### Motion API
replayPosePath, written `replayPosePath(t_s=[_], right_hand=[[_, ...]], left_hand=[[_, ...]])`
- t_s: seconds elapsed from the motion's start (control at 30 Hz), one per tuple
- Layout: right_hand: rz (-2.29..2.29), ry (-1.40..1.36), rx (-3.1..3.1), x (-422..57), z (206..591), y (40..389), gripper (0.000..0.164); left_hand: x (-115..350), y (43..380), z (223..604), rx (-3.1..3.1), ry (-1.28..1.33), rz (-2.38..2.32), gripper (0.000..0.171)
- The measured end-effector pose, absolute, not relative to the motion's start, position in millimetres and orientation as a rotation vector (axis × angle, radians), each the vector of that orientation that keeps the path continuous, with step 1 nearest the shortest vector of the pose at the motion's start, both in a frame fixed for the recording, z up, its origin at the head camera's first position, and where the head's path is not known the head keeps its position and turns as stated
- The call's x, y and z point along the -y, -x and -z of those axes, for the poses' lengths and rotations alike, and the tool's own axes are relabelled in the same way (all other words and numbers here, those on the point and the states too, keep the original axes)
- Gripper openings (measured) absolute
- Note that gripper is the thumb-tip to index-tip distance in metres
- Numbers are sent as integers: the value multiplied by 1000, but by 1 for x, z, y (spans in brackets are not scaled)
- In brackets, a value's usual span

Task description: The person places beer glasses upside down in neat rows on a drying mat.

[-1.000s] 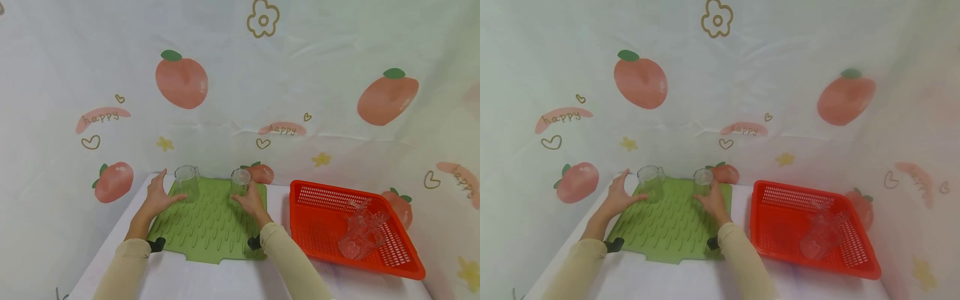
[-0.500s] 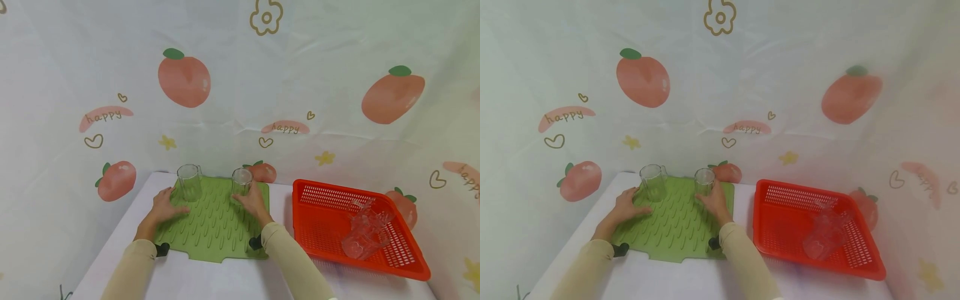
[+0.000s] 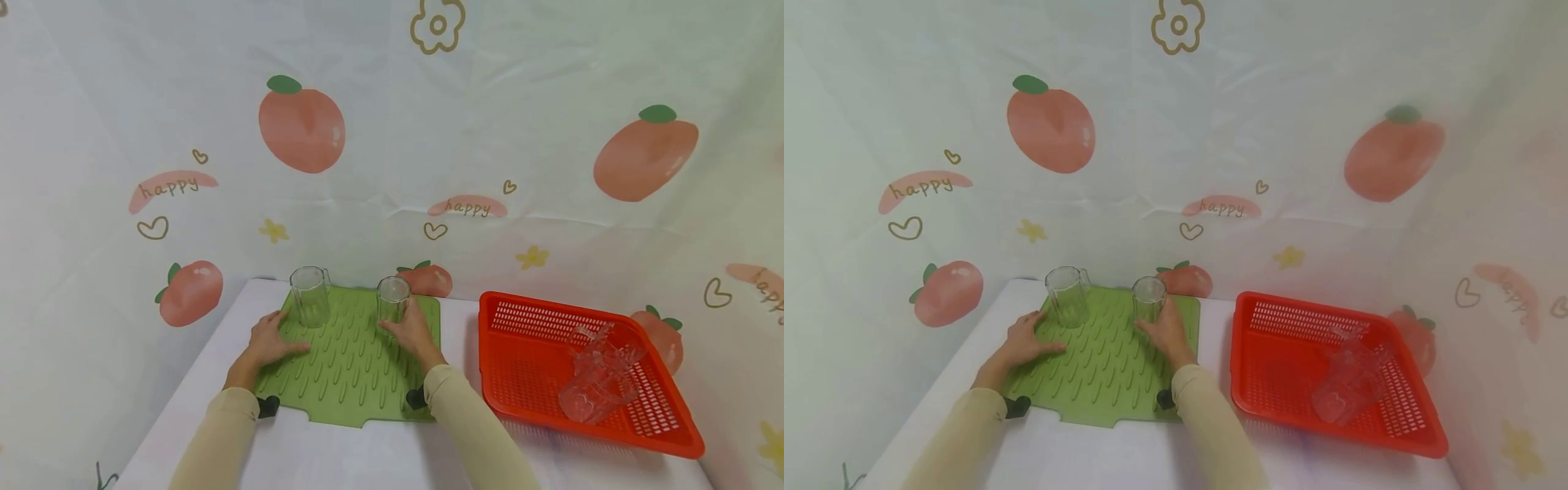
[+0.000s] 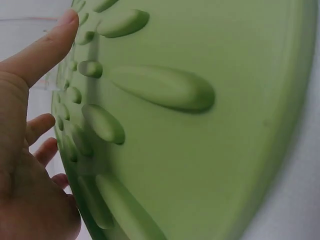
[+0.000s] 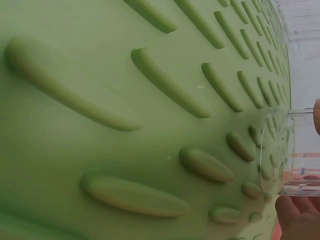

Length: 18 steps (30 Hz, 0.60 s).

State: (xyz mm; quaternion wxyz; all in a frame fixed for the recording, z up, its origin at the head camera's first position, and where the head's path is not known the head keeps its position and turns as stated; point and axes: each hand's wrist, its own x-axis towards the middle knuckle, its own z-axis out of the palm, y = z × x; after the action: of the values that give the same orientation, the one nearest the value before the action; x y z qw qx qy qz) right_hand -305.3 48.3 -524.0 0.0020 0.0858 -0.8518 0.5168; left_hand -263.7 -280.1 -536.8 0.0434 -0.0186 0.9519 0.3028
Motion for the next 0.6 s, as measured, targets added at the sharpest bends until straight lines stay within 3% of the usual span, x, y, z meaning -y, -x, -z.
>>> replayPosePath(t_s=[0.6], right_hand=[[-1585,-211,2769,-49,517,301,85]], left_hand=[[278,258,538,-2932,25,-858,108]])
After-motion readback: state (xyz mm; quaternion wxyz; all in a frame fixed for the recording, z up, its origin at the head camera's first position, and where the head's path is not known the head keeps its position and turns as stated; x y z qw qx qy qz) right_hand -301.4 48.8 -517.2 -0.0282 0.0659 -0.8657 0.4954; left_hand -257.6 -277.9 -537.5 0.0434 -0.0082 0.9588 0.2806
